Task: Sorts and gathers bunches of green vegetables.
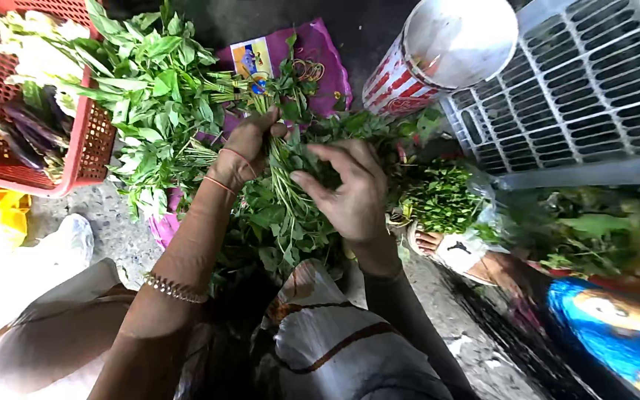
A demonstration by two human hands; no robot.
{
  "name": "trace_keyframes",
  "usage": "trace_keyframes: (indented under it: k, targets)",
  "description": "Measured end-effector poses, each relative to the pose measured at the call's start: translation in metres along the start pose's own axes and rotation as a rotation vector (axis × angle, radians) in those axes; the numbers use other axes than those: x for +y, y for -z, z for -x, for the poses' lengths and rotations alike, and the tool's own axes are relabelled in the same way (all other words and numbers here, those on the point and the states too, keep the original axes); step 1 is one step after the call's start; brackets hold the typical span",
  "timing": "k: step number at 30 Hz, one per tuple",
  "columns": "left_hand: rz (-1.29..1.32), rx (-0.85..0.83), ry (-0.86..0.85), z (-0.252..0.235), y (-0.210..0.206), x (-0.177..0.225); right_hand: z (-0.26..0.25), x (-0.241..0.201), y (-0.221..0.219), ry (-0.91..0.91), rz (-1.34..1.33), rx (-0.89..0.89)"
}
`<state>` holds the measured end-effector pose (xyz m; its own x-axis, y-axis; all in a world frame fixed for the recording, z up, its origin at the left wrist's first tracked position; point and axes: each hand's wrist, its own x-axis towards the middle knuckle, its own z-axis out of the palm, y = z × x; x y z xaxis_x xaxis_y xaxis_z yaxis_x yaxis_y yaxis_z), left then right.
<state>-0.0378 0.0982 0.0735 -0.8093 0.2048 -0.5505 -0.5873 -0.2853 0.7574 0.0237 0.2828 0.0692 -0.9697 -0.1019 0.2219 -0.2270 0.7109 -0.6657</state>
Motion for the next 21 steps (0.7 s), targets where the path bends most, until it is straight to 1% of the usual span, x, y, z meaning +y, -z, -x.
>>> trace_keyframes:
  k: [1,2,3,6,7,8,10,12,14,16,17,19,21]
  targets:
    - [-0.015,0.001,0.0,0.011,0.001,0.0,-0.002,0.0,-0.001,-0.031,0.04,-0.071]
    - [-0.028,-0.005,-0.004,0.017,0.002,0.002,-0.004,0.001,0.0,-0.058,0.02,-0.124]
    - [-0.043,-0.018,-0.014,0.022,0.003,0.005,-0.006,0.003,0.003,-0.083,-0.061,-0.166]
    - [-0.098,-0.048,-0.05,0.028,0.007,0.011,-0.004,0.009,0.012,-0.168,-0.473,-0.261]
    - [-0.114,-0.07,-0.062,0.027,0.007,0.012,-0.003,0.009,0.012,-0.196,-0.575,-0.262]
    - [-0.125,-0.095,-0.076,0.022,0.006,0.012,-0.003,0.008,0.011,-0.22,-0.607,-0.252]
    - [-0.121,-0.207,-0.103,-0.004,0.005,0.009,-0.001,0.005,0.008,-0.259,-0.522,-0.229]
    - [-0.129,-0.261,-0.119,-0.019,0.002,0.008,-0.001,0.006,0.007,-0.258,-0.434,-0.213]
    - [-0.149,-0.248,-0.125,-0.018,0.002,0.009,-0.002,0.01,0.009,-0.205,-0.373,-0.187]
    - [-0.178,-0.189,-0.114,-0.009,0.005,0.008,-0.004,0.017,0.012,-0.138,-0.34,-0.141]
    - [-0.195,-0.152,-0.109,-0.004,0.004,0.007,-0.006,0.019,0.014,-0.113,-0.34,-0.119]
    - [-0.241,-0.168,-0.089,-0.011,0.005,0.006,-0.012,0.02,0.015,-0.062,-0.424,-0.099]
    - [-0.241,-0.196,-0.074,-0.014,0.004,0.002,-0.016,0.014,0.012,-0.102,-0.589,-0.104]
